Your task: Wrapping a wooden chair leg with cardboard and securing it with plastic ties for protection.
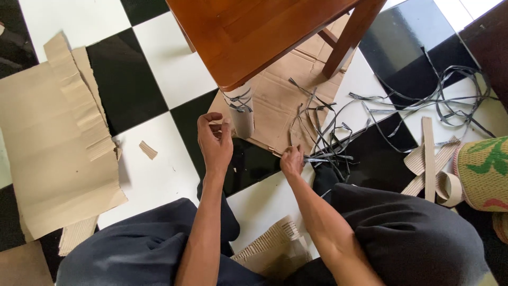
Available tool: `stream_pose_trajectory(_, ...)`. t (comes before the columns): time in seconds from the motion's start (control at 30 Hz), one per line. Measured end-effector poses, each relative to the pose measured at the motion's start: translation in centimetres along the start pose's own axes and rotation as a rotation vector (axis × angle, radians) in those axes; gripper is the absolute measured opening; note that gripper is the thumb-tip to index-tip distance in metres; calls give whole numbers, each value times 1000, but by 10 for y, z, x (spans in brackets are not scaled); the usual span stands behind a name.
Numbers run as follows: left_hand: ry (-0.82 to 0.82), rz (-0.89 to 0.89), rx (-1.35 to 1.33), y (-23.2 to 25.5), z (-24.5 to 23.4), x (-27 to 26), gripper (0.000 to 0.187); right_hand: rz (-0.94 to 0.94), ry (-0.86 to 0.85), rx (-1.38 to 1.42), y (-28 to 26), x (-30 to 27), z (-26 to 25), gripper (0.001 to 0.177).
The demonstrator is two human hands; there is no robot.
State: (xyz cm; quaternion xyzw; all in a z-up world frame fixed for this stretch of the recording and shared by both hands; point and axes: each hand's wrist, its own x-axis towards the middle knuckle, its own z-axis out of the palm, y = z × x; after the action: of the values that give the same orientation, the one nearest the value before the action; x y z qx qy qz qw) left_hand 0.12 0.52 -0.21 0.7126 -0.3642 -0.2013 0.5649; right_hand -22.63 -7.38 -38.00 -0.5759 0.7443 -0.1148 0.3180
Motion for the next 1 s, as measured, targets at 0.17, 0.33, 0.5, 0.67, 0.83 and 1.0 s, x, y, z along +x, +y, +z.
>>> stream_pose_trajectory(0.17,31,-18,17,-8,2,0,17,10,44,11,-39,-24,-36,50)
stream_pose_trajectory(0.33,54,-30,13,-9,-1,1,15,-218,326,-8,-125,-55,-83,43)
stream_pose_trajectory(0.5,91,-122,-32,-27,3,11,18,-666,449,450,-229,-79,-148,12)
stream_pose_trajectory(0.67,51,-200,-166,-21,4,26,24,-650,21,853,-285,-94,-183,27)
stream_pose_trajectory(0.83,-33,-317,-368,-36,21,53,40,-642,-153,821,-304,-81,-194,19)
stream_pose_trajectory(1.0,-49,-447,-585,-14,28,82,34,-544,-372,826,-300,-56,-184,12)
